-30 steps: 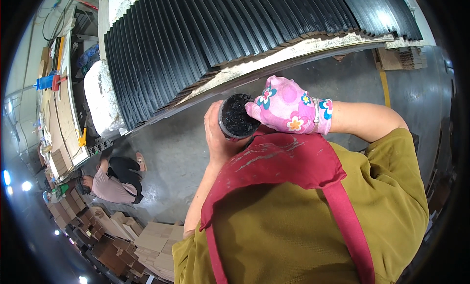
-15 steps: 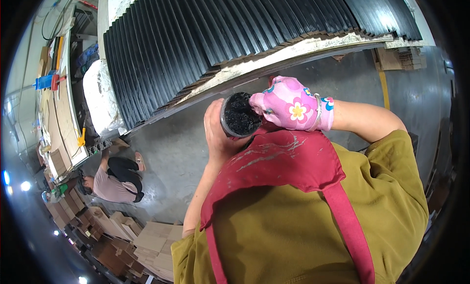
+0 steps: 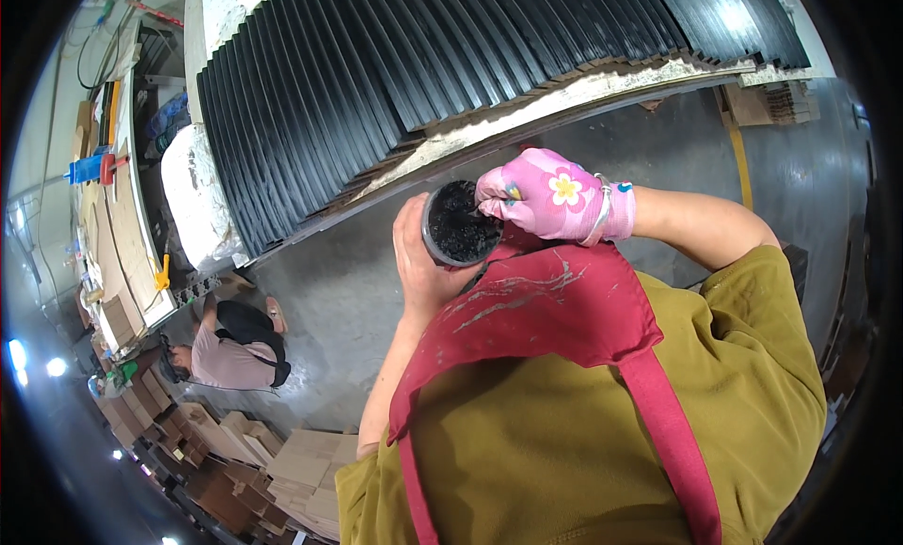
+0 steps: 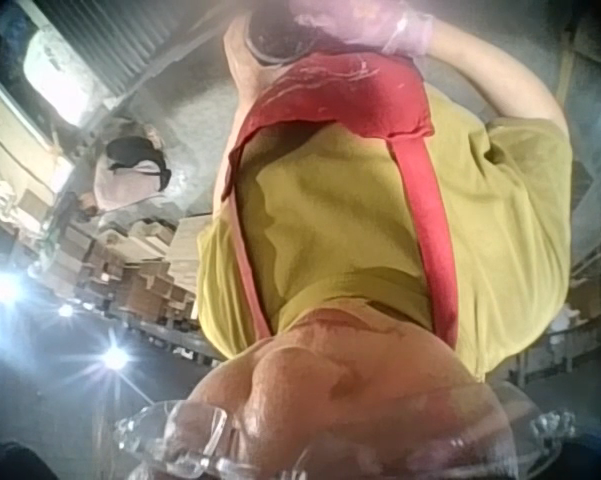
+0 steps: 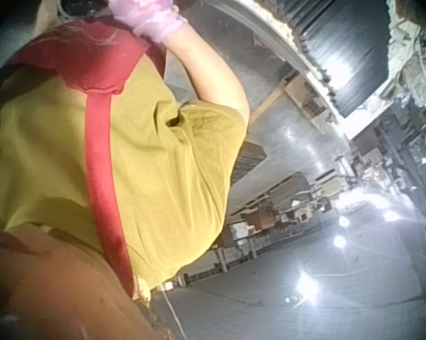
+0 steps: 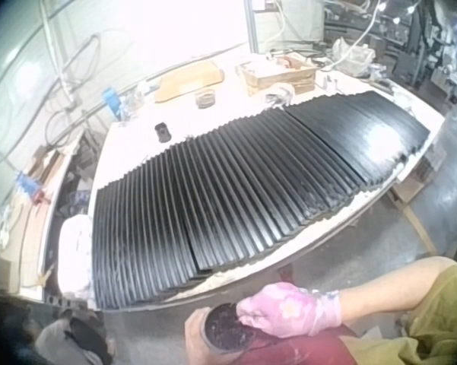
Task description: The person applies a black liquid from a container onto a slatted black panel using a brush and then wipes the surface with a white cloth.
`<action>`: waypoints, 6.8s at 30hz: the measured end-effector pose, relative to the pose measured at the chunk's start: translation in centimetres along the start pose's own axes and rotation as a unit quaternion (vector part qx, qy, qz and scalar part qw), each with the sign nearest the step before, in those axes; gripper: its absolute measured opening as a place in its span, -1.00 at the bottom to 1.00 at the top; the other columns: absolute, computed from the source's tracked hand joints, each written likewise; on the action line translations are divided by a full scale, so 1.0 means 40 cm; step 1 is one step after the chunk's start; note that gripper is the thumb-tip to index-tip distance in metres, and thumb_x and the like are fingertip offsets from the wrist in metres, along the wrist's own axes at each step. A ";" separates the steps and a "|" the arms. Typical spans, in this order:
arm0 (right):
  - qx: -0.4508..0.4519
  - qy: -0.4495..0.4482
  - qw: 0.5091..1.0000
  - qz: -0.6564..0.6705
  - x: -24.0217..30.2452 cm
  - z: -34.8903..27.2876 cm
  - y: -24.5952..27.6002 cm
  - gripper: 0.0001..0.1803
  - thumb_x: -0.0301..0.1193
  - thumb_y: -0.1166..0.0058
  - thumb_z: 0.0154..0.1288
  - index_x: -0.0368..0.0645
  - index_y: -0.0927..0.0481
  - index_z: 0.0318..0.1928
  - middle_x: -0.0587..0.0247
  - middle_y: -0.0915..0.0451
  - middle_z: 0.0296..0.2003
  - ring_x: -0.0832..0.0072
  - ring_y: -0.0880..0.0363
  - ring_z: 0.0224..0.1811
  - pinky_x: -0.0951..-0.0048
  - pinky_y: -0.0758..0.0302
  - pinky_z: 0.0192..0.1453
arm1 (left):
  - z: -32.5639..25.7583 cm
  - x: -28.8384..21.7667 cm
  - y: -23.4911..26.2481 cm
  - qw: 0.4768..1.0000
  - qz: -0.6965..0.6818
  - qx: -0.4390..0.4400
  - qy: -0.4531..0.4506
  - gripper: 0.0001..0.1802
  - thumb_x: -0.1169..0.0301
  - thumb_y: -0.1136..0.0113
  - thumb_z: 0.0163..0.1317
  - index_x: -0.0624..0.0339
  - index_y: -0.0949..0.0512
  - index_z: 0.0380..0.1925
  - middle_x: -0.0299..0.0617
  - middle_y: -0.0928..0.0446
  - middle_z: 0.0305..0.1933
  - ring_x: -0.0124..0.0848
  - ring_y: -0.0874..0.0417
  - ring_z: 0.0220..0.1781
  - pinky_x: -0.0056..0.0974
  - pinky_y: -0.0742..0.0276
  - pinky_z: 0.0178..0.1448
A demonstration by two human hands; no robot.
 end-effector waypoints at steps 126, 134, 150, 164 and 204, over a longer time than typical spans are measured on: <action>0.320 0.330 0.888 -0.011 0.241 0.704 -0.109 -0.74 -0.31 -0.08 0.24 -0.28 -0.54 -0.22 0.28 -0.59 -0.35 0.54 -0.55 -0.26 0.45 -0.50 -0.09 | -0.103 0.016 -0.015 0.893 0.032 -0.260 0.365 0.03 0.39 -0.54 -0.29 0.32 -0.14 0.21 0.01 -0.42 0.08 -0.17 -0.49 0.12 -0.18 -0.38 0.20; 0.361 0.385 0.841 -0.119 0.311 0.720 -0.256 -0.86 -0.52 -0.04 0.17 -0.30 -0.53 -0.26 0.17 -0.58 -0.42 0.36 -0.57 -0.34 0.42 -0.51 -0.16 | -0.198 0.022 0.047 0.880 0.055 -0.289 0.373 0.00 0.38 -0.55 -0.34 0.39 -0.21 0.17 0.06 -0.40 0.09 -0.08 -0.47 0.12 -0.16 -0.37 0.20; 0.366 0.466 0.792 -0.146 0.290 0.741 -0.284 -0.88 -0.64 0.01 0.07 -0.22 -0.49 -0.34 0.24 -0.54 -0.39 0.33 -0.57 -0.32 0.41 -0.52 -0.19 | -0.202 0.052 0.067 0.869 0.028 -0.284 0.404 0.03 0.32 -0.54 -0.29 0.39 -0.17 0.20 0.07 -0.35 0.13 -0.09 -0.43 0.17 -0.17 -0.34 0.23; 0.216 0.134 0.960 0.117 0.188 0.612 -0.081 -0.77 -0.35 -0.04 0.29 -0.29 -0.58 -0.21 0.37 -0.56 -0.41 0.66 -0.49 -0.34 0.59 -0.46 -0.23 | -0.155 0.053 0.087 0.887 0.006 -0.306 0.347 -0.14 0.41 -0.52 -0.32 0.38 -0.31 0.07 0.07 -0.40 -0.01 -0.04 -0.46 0.04 -0.12 -0.38 0.13; 0.013 0.027 0.944 0.329 -0.202 0.431 0.615 -0.87 -0.40 0.01 0.30 -0.21 -0.50 -0.27 0.50 -0.34 -0.62 0.74 -0.24 -0.66 0.64 -0.37 -0.49 | 0.006 -0.164 -0.106 0.866 0.023 -0.334 0.370 0.08 0.49 -0.50 -0.30 0.33 -0.03 0.24 -0.02 -0.37 0.10 -0.26 -0.49 0.07 -0.21 -0.35 0.21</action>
Point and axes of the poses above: each hand's wrist, its own z-axis towards the middle knuckle, its own y-axis out of the back of the hand, x = y × z, the point moved 4 cm from there along z, towards the middle knuckle
